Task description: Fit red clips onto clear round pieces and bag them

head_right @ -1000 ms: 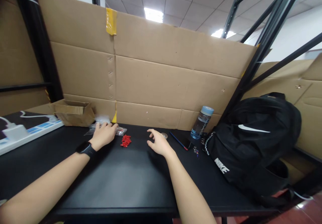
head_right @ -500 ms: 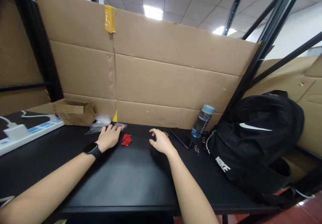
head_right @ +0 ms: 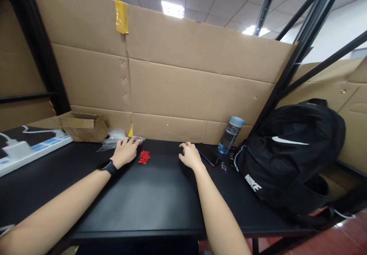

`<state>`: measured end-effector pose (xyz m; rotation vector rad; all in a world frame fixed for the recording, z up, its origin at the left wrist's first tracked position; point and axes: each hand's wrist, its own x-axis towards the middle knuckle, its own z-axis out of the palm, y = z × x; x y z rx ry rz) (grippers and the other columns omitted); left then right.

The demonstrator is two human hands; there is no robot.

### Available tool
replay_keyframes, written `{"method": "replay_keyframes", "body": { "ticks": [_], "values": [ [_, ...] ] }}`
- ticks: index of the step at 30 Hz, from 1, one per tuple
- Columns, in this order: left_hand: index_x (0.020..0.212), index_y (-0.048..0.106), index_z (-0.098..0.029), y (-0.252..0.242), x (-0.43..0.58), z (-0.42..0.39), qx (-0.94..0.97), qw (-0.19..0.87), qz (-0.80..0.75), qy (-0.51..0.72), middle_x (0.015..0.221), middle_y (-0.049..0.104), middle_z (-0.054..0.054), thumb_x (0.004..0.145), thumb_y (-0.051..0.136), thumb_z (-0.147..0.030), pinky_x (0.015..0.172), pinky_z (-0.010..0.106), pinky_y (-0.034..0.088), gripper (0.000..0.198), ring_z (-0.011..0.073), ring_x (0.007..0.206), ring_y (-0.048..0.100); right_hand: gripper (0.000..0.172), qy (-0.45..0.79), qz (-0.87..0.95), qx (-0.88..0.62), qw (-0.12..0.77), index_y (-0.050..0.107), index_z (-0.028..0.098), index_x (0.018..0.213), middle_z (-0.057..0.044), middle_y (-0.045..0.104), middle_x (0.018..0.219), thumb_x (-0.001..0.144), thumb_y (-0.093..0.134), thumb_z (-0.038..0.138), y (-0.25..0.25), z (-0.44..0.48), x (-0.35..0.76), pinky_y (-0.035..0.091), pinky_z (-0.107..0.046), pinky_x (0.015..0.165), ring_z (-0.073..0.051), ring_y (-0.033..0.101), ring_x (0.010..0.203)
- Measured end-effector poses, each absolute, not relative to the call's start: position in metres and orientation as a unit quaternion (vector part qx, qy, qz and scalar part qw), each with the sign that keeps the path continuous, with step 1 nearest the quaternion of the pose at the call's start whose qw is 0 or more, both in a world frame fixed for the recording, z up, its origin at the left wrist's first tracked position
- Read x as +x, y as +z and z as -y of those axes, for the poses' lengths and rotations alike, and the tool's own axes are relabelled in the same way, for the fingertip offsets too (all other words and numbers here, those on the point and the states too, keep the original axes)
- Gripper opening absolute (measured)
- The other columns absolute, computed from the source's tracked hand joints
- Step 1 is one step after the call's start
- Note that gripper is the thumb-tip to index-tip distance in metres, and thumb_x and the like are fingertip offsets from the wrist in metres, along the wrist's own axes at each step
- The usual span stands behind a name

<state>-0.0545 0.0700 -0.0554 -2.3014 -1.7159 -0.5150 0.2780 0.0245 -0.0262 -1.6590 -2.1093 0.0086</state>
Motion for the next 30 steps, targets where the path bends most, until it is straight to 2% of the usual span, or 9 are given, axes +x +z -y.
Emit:
{"method": "replay_keyframes", "body": {
  "ticks": [3, 5, 11, 18, 26, 30],
  "values": [
    [0.112, 0.068, -0.029, -0.045, -0.055, -0.067, -0.833, 0.052, 0.52, -0.185, 0.135, 0.057, 0.009, 0.092, 0.048, -0.031, 0.097, 0.049, 0.034, 0.029, 0.0334, 0.128, 0.04, 0.048, 0.008, 0.749, -0.629, 0.206, 0.058, 0.024, 0.128, -0.01, 0.057, 0.126, 0.08, 0.068, 0.025, -0.034, -0.031, 0.285, 0.04, -0.039, 0.096, -0.027, 0.052, 0.116],
    [0.101, 0.071, -0.03, -0.039, -0.056, -0.065, -0.855, 0.014, 0.484, -0.185, 0.13, 0.059, 0.006, 0.088, 0.055, -0.039, 0.097, 0.046, 0.036, 0.022, 0.0322, 0.128, 0.041, 0.052, 0.02, 0.744, -0.639, 0.195, 0.055, 0.024, 0.131, -0.011, 0.056, 0.128, 0.08, 0.068, 0.026, -0.039, -0.034, 0.289, 0.04, -0.038, 0.096, -0.028, 0.052, 0.118],
    [0.083, 0.074, -0.027, -0.03, -0.06, -0.061, -0.848, 0.029, 0.497, -0.18, 0.121, 0.065, 0.006, 0.082, 0.062, -0.033, 0.095, 0.044, 0.038, 0.013, 0.0322, 0.121, 0.05, 0.054, 0.009, 0.725, -0.661, 0.193, 0.053, 0.022, 0.134, -0.013, 0.057, 0.132, 0.081, 0.065, 0.027, -0.046, -0.04, 0.291, 0.04, -0.04, 0.095, -0.03, 0.051, 0.12],
    [0.075, 0.077, -0.028, -0.029, -0.06, -0.064, -0.817, -0.012, 0.556, -0.154, 0.093, 0.076, 0.006, 0.077, 0.066, -0.041, 0.087, 0.04, 0.044, 0.018, 0.0291, 0.098, 0.064, 0.046, 0.012, 0.716, -0.673, 0.185, 0.055, 0.021, 0.131, -0.014, 0.064, 0.123, 0.085, 0.06, 0.027, -0.049, -0.045, 0.291, 0.042, -0.038, 0.091, -0.029, 0.057, 0.112],
    [0.072, 0.079, -0.032, -0.031, -0.06, -0.064, -0.82, -0.021, 0.555, -0.137, 0.093, 0.077, 0.003, 0.072, 0.068, -0.037, 0.085, 0.039, 0.044, 0.012, 0.0297, 0.1, 0.063, 0.041, 0.0, 0.704, -0.683, 0.194, 0.059, 0.023, 0.126, -0.013, 0.066, 0.119, 0.085, 0.061, 0.025, -0.05, -0.047, 0.293, 0.043, -0.036, 0.088, -0.028, 0.058, 0.112],
    [0.075, 0.079, -0.032, -0.03, -0.061, -0.065, -0.817, -0.025, 0.559, -0.142, 0.096, 0.077, 0.004, 0.071, 0.071, -0.042, 0.088, 0.04, 0.044, 0.013, 0.0306, 0.104, 0.062, 0.035, 0.013, 0.705, -0.681, 0.198, 0.062, 0.024, 0.121, -0.01, 0.068, 0.116, 0.085, 0.061, 0.024, -0.048, -0.048, 0.296, 0.044, -0.034, 0.086, -0.026, 0.062, 0.107]
  ]
}}
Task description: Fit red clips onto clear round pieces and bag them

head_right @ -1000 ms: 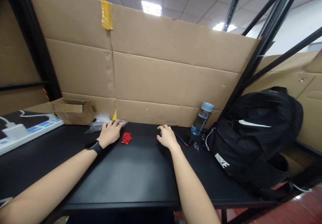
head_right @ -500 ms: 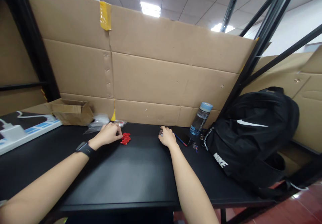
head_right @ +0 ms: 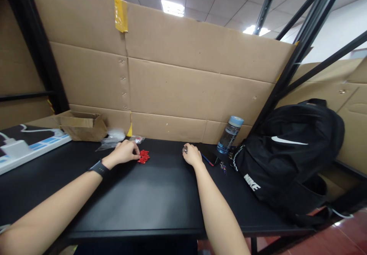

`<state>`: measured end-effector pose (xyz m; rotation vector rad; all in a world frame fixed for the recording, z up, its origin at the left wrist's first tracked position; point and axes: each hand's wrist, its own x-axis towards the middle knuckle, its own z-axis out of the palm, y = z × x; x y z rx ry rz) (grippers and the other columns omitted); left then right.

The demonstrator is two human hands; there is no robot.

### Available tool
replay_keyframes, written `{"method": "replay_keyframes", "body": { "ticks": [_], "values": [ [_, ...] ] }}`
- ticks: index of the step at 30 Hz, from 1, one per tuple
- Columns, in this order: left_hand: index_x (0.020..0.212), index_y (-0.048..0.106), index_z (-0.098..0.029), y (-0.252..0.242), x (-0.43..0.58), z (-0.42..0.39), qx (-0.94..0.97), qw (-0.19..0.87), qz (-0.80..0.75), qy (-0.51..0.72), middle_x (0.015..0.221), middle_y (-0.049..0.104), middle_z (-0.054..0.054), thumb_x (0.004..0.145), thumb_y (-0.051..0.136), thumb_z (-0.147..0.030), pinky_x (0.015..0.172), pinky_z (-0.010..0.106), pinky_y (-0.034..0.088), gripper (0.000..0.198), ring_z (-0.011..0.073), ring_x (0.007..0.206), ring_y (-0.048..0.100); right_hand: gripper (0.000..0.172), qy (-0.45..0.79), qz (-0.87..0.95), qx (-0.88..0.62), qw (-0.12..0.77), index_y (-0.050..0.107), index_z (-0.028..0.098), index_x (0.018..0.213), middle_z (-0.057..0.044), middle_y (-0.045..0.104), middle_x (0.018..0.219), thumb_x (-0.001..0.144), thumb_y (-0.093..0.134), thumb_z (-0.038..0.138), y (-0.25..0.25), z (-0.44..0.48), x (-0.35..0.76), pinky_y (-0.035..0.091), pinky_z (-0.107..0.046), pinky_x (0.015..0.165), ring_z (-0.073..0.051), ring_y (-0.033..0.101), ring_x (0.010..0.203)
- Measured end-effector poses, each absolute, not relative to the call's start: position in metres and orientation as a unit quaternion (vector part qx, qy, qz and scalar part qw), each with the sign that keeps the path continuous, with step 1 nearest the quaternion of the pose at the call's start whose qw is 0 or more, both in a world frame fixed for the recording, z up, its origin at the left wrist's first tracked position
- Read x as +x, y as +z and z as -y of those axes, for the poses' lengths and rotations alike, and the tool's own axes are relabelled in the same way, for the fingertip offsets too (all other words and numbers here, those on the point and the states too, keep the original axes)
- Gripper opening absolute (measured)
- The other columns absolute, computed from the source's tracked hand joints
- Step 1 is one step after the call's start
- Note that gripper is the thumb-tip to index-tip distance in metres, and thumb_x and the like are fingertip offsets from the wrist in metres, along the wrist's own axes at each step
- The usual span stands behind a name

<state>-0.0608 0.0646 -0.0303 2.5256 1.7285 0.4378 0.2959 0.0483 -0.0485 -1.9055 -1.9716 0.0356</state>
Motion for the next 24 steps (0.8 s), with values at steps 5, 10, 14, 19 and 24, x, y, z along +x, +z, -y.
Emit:
{"method": "replay_keyframes", "body": {
  "ticks": [5, 10, 14, 19, 24],
  "values": [
    [0.077, 0.078, -0.032, -0.031, -0.062, -0.066, 0.825, 0.022, -0.545, 0.149, 0.098, 0.076, 0.003, 0.074, 0.07, -0.041, 0.089, 0.041, 0.043, 0.013, 0.0305, 0.106, 0.061, 0.035, 0.011, 0.704, -0.679, 0.209, 0.062, 0.025, 0.119, -0.009, 0.069, 0.115, 0.084, 0.063, 0.025, -0.048, -0.049, 0.298, 0.044, -0.034, 0.085, -0.026, 0.062, 0.107],
    [0.076, 0.078, -0.032, -0.033, -0.062, -0.065, 0.831, 0.025, -0.539, 0.138, 0.098, 0.076, 0.003, 0.074, 0.067, -0.036, 0.087, 0.041, 0.043, 0.011, 0.0302, 0.106, 0.061, 0.034, 0.013, 0.711, -0.67, 0.215, 0.064, 0.025, 0.117, -0.008, 0.069, 0.113, 0.083, 0.064, 0.024, -0.048, -0.049, 0.299, 0.045, -0.033, 0.088, -0.025, 0.062, 0.108],
    [0.073, 0.077, -0.032, -0.03, -0.062, -0.063, 0.832, 0.02, -0.538, 0.132, 0.093, 0.076, 0.002, 0.072, 0.065, -0.032, 0.087, 0.042, 0.042, 0.012, 0.0295, 0.101, 0.063, 0.033, 0.021, 0.713, -0.663, 0.228, 0.065, 0.025, 0.115, -0.007, 0.07, 0.112, 0.082, 0.066, 0.024, -0.048, -0.05, 0.302, 0.045, -0.032, 0.087, -0.023, 0.064, 0.104],
    [0.069, 0.075, -0.03, -0.027, -0.066, -0.064, 0.832, 0.033, -0.541, 0.118, 0.088, 0.076, 0.001, 0.07, 0.065, -0.031, 0.089, 0.041, 0.042, 0.01, 0.0282, 0.098, 0.064, 0.035, 0.033, 0.714, -0.656, 0.243, 0.065, 0.025, 0.115, -0.008, 0.07, 0.111, 0.08, 0.069, 0.022, -0.049, -0.053, 0.306, 0.046, -0.031, 0.085, -0.023, 0.065, 0.101],
    [0.067, 0.073, -0.026, -0.019, -0.071, -0.063, 0.837, 0.046, -0.526, 0.147, 0.083, 0.075, 0.002, 0.07, 0.067, -0.033, 0.089, 0.038, 0.042, 0.01, 0.0265, 0.092, 0.065, 0.038, 0.049, 0.714, -0.651, 0.254, 0.065, 0.024, 0.114, -0.007, 0.07, 0.109, 0.077, 0.071, 0.02, -0.051, -0.056, 0.309, 0.047, -0.03, 0.086, -0.021, 0.066, 0.098]
  ]
}}
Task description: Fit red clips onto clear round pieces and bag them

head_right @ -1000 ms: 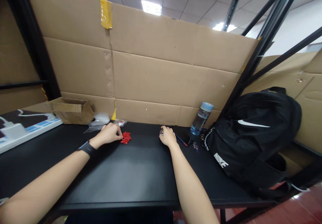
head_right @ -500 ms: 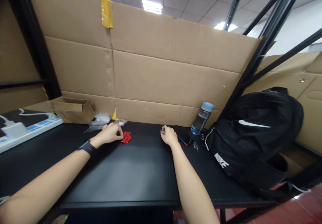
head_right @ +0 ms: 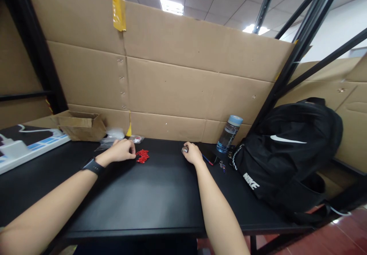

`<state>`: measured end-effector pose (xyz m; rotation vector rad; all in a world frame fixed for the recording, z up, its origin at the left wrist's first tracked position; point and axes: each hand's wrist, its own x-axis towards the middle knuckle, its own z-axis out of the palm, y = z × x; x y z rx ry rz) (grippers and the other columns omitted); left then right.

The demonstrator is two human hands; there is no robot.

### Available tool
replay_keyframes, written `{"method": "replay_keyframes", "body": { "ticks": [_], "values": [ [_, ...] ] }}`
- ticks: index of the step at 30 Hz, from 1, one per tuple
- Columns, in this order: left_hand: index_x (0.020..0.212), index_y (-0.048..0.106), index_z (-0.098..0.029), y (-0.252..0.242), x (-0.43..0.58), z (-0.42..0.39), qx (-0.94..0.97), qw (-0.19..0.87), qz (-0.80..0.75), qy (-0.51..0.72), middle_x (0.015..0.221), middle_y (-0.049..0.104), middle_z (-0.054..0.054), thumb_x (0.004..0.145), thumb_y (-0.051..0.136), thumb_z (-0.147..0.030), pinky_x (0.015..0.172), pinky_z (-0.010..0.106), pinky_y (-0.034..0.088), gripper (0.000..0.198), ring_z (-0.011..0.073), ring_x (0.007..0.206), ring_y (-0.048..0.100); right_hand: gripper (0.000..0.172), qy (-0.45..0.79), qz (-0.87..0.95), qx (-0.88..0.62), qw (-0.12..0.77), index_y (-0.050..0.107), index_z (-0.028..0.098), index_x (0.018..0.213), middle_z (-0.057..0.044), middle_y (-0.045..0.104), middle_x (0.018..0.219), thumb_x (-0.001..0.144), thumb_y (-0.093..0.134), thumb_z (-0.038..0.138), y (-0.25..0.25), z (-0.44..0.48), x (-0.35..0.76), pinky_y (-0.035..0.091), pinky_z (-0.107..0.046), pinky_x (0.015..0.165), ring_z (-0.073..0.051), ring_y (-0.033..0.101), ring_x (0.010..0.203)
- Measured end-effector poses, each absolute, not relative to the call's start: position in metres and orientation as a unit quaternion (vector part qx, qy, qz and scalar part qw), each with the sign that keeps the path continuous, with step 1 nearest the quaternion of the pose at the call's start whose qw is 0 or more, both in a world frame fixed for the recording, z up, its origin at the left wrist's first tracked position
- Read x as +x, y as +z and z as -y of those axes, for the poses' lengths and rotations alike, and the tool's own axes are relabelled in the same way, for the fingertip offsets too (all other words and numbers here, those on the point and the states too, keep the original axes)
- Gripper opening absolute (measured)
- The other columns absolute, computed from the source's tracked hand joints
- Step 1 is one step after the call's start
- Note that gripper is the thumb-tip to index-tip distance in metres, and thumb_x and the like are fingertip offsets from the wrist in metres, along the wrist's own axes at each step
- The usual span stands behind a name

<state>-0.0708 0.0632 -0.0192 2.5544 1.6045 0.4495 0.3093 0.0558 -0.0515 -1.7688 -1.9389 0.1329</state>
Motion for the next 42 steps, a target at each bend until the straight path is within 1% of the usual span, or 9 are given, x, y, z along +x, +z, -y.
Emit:
{"method": "replay_keyframes", "body": {
  "ticks": [6, 12, 17, 22, 25, 29, 34, 39, 42],
  "values": [
    [0.072, 0.071, -0.023, -0.004, -0.041, -0.033, 0.917, 0.063, -0.332, 0.211, 0.088, 0.07, 0.001, 0.075, 0.065, -0.026, 0.091, 0.031, 0.04, 0.008, 0.0188, 0.089, 0.061, 0.041, 0.067, 0.712, -0.636, 0.29, 0.065, 0.024, 0.113, -0.006, 0.071, 0.106, 0.073, 0.073, 0.018, -0.057, -0.059, 0.315, 0.049, -0.03, 0.085, -0.021, 0.067, 0.095],
    [0.073, 0.069, -0.022, -0.013, -0.009, 0.0, 0.945, 0.082, -0.256, 0.186, 0.091, 0.067, 0.0, 0.076, 0.069, -0.021, 0.092, 0.032, 0.034, 0.003, 0.0188, 0.097, 0.058, 0.048, 0.059, 0.718, -0.625, 0.301, 0.063, 0.025, 0.117, -0.006, 0.07, 0.108, 0.071, 0.073, 0.015, -0.056, -0.058, 0.316, 0.048, -0.031, 0.086, -0.021, 0.067, 0.097],
    [0.084, 0.071, -0.025, -0.021, -0.006, -0.001, 0.948, 0.068, -0.252, 0.184, 0.096, 0.067, 0.001, 0.08, 0.07, -0.021, 0.095, 0.035, 0.032, 0.005, 0.0205, 0.102, 0.056, 0.052, 0.052, 0.71, -0.626, 0.319, 0.062, 0.026, 0.119, -0.006, 0.07, 0.109, 0.07, 0.074, 0.014, -0.052, -0.057, 0.318, 0.048, -0.031, 0.087, -0.021, 0.067, 0.097],
    [0.097, 0.07, -0.028, -0.027, 0.0, 0.001, 0.95, 0.073, -0.236, 0.192, 0.103, 0.066, 0.001, 0.088, 0.07, -0.034, 0.094, 0.035, 0.033, 0.011, 0.0212, 0.107, 0.054, 0.052, 0.055, 0.703, -0.632, 0.322, 0.062, 0.026, 0.118, -0.005, 0.071, 0.11, 0.07, 0.074, 0.013, -0.049, -0.054, 0.321, 0.048, -0.03, 0.086, -0.02, 0.067, 0.096],
    [0.094, 0.07, -0.028, -0.032, 0.006, 0.002, 0.95, 0.079, -0.233, 0.193, 0.102, 0.066, 0.0, 0.093, 0.064, -0.033, 0.092, 0.034, 0.033, 0.008, 0.02, 0.107, 0.053, 0.052, 0.058, 0.702, -0.632, 0.325, 0.062, 0.027, 0.118, -0.005, 0.071, 0.108, 0.069, 0.075, 0.014, -0.045, -0.051, 0.319, 0.048, -0.03, 0.085, -0.021, 0.067, 0.094],
    [0.089, 0.069, -0.026, -0.036, 0.01, 0.001, 0.948, 0.076, -0.236, 0.201, 0.099, 0.067, 0.0, 0.094, 0.063, -0.033, 0.09, 0.034, 0.032, 0.01, 0.0201, 0.107, 0.054, 0.05, 0.053, 0.706, -0.623, 0.333, 0.063, 0.028, 0.116, -0.004, 0.071, 0.108, 0.069, 0.075, 0.015, -0.04, -0.048, 0.312, 0.049, -0.031, 0.083, -0.021, 0.067, 0.093],
    [0.095, 0.067, -0.027, -0.03, 0.003, -0.007, 0.921, 0.051, -0.291, 0.255, 0.099, 0.07, 0.0, 0.099, 0.054, -0.032, 0.09, 0.038, 0.028, 0.014, 0.0203, 0.106, 0.055, 0.051, 0.113, 0.742, -0.544, 0.375, 0.062, 0.024, 0.117, -0.005, 0.069, 0.108, 0.069, 0.076, 0.016, -0.039, -0.043, 0.293, 0.051, -0.031, 0.083, -0.017, 0.067, 0.087],
    [0.096, 0.069, -0.03, -0.018, -0.009, -0.017, 0.864, 0.04, -0.36, 0.348, 0.105, 0.072, -0.001, 0.097, 0.057, -0.038, 0.097, 0.042, 0.027, 0.015, 0.0225, 0.11, 0.054, 0.046, 0.165, 0.763, -0.458, 0.425, 0.063, 0.025, 0.115, -0.003, 0.07, 0.11, 0.071, 0.077, 0.022, -0.033, -0.029, 0.256, 0.051, -0.03, 0.079, -0.016, 0.064, 0.086],
    [0.093, 0.071, -0.03, -0.012, -0.012, -0.018, 0.841, 0.044, -0.384, 0.378, 0.102, 0.074, -0.002, 0.095, 0.06, -0.038, 0.096, 0.043, 0.031, 0.014, 0.023, 0.108, 0.056, 0.045, 0.167, 0.748, -0.438, 0.47, 0.063, 0.026, 0.117, -0.004, 0.07, 0.113, 0.073, 0.076, 0.026, -0.027, -0.016, 0.232, 0.051, -0.03, 0.075, -0.019, 0.065, 0.094]
  ]
}}
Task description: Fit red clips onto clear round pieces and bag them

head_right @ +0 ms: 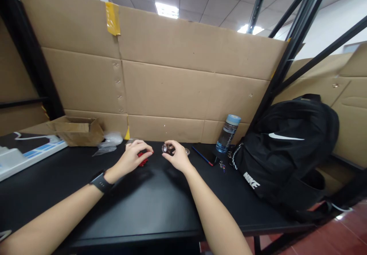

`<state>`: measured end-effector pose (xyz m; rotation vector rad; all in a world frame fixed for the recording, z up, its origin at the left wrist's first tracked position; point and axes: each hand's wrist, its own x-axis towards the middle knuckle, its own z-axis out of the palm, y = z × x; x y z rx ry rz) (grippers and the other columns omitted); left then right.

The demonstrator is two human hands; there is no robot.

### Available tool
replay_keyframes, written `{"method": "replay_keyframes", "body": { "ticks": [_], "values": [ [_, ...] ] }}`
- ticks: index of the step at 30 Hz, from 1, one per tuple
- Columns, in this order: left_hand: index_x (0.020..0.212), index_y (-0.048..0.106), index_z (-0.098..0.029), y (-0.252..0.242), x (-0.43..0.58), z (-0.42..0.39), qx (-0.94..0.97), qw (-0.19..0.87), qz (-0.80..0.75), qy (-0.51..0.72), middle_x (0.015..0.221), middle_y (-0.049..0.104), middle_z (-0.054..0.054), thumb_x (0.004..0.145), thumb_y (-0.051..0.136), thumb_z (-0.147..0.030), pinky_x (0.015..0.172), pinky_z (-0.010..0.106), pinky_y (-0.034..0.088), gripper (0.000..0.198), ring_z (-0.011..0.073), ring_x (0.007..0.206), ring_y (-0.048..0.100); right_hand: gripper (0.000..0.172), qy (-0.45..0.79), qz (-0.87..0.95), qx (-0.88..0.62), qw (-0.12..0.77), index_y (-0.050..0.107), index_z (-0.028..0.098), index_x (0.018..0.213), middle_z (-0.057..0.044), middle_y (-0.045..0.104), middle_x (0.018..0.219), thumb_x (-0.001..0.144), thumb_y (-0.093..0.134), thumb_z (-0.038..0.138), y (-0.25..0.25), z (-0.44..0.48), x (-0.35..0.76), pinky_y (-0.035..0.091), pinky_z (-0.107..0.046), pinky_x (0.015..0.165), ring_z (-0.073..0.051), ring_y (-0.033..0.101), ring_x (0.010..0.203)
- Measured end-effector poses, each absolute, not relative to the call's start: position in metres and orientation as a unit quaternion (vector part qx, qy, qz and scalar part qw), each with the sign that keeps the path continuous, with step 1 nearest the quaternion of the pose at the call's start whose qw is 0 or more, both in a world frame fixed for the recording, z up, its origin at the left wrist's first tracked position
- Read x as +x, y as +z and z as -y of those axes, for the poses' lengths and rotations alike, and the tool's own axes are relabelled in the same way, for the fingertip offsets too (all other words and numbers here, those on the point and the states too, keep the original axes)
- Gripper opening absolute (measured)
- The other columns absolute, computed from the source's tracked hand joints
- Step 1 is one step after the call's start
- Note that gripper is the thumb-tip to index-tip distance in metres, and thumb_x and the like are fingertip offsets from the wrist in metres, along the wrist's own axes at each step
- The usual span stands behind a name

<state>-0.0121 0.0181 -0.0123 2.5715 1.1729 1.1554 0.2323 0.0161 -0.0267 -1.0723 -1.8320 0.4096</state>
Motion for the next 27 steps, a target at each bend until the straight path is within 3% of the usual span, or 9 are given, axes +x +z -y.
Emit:
{"method": "replay_keyframes", "body": {
  "ticks": [5, 11, 19, 27],
  "values": [
    [0.1, 0.073, -0.028, -0.011, -0.013, -0.02, 0.812, 0.059, -0.395, 0.426, 0.095, 0.075, 0.002, 0.089, 0.067, -0.041, 0.096, 0.042, 0.038, 0.018, 0.0241, 0.105, 0.059, 0.047, 0.232, 0.715, -0.395, 0.528, 0.061, 0.025, 0.119, -0.007, 0.068, 0.116, 0.075, 0.077, 0.031, -0.019, 0.0, 0.208, 0.053, -0.032, 0.079, -0.021, 0.066, 0.102],
    [0.091, 0.076, -0.028, -0.011, -0.014, -0.022, 0.82, 0.076, -0.369, 0.43, 0.096, 0.073, 0.002, 0.091, 0.064, -0.04, 0.096, 0.04, 0.043, 0.017, 0.0231, 0.103, 0.06, 0.057, 0.324, 0.678, -0.363, 0.551, 0.06, 0.024, 0.115, -0.008, 0.067, 0.117, 0.066, 0.085, 0.036, -0.02, 0.006, 0.195, 0.053, -0.033, 0.081, -0.022, 0.068, 0.103],
    [0.09, 0.074, -0.027, -0.012, -0.005, -0.014, 0.808, 0.077, -0.371, 0.451, 0.118, 0.057, 0.005, 0.094, 0.059, -0.036, 0.105, 0.045, 0.037, 0.018, 0.0243, 0.116, 0.052, 0.059, 0.365, 0.66, -0.353, 0.554, 0.059, 0.025, 0.113, -0.008, 0.066, 0.12, 0.063, 0.088, 0.036, -0.022, 0.01, 0.186, 0.053, -0.031, 0.079, -0.022, 0.069, 0.101],
    [0.092, 0.071, -0.025, -0.022, 0.0, -0.013, 0.808, 0.079, -0.37, 0.452, 0.12, 0.055, 0.006, 0.095, 0.056, -0.033, 0.105, 0.046, 0.037, 0.017, 0.0252, 0.118, 0.05, 0.052, 0.367, 0.659, -0.353, 0.553, 0.057, 0.024, 0.102, -0.008, 0.069, 0.119, 0.063, 0.088, 0.037, -0.021, 0.014, 0.185, 0.053, -0.032, 0.08, -0.023, 0.07, 0.102]
  ]
}}
